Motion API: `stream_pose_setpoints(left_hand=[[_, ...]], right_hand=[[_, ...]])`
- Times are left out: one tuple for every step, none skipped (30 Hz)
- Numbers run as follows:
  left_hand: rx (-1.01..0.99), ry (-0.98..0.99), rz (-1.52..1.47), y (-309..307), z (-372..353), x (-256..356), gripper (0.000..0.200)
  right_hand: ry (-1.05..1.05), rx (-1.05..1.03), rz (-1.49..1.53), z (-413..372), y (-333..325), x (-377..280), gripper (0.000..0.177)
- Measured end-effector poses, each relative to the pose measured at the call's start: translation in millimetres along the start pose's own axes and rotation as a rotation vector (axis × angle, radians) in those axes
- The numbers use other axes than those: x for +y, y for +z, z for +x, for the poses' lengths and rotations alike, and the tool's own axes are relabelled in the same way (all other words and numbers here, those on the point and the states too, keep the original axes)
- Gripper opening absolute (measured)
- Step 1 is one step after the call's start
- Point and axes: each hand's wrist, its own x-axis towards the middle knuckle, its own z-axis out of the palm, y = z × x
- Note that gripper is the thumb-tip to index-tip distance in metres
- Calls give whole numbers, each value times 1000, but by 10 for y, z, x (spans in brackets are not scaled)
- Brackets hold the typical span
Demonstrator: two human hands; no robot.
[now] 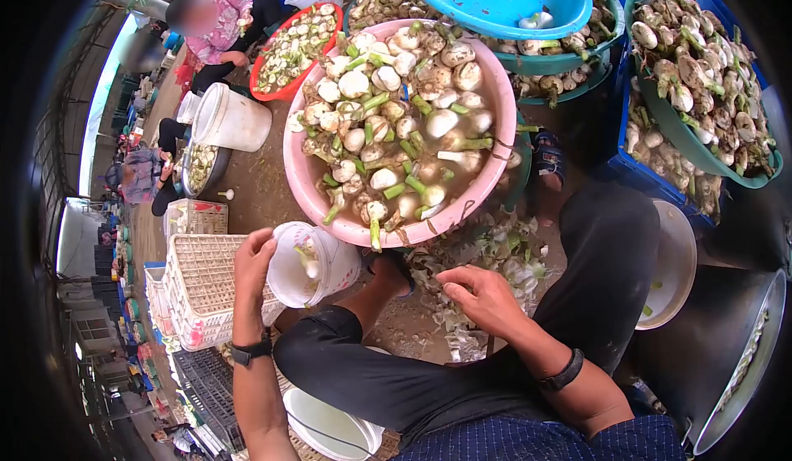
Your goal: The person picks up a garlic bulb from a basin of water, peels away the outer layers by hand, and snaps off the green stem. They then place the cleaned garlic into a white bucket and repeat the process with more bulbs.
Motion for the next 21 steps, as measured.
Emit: stream_pose_setpoints(left_hand=[[-31,48,-83,167,24,230,35],[-81,86,-172,357,55,439,32],[-134,129,-266,568,99,648,30],[-206,198,-262,778,150,859,29],[-276,267,-258,986,192,1054,29],[-340,310,-261,1198,221,1234,29],[-402,353,-262,1410,255,1383,30],[-382,439,-187,1639,312,1464,32],[-359,522,-110,1852,375,1504,34],[-343,610,35,2023,446,1517,39],[-351,656,163,2193,514,1469,43],[-397,604,269,2252,500,1573,45],[-442,552,377,2284,485,1676,48],[-451,539,419,2315,498,1695,50],[-458,524,463,2324,503,1701,53],[-463,507,508,2321,510,1709,57],[-491,489,553,2304,516,1720,58],[-518,469,597,2268,513,1750,59],[-543,449,642,2235,512,1763,60],[-585,437,661,2229,529,1744,59],[-626,426,682,2236,554,1715,59]], right_hand=[[56,-29,93,13,23,7,29],[112,-51,182,31,37,1,27],[166,-67,270,52,39,-6,26],[188,-68,286,70,48,-11,24],[219,-108,336,76,16,-45,24],[225,-106,344,90,28,-15,24],[230,-105,355,103,45,21,24],[247,-99,346,116,36,20,25],[263,-94,340,127,28,18,25],[279,-92,336,137,23,20,26],[281,-76,341,146,23,30,27],[282,-60,346,153,21,48,28],[283,-44,354,158,15,62,29],[281,-44,351,160,3,70,29],[278,-41,325,163,-13,75,29],[274,-41,299,167,-29,75,28],[268,-43,273,170,-42,70,28],[260,-41,262,172,-57,49,28],[251,-39,250,175,-73,18,28],[240,-37,237,171,-83,-2,28],[235,-42,273,164,-83,12,28]])
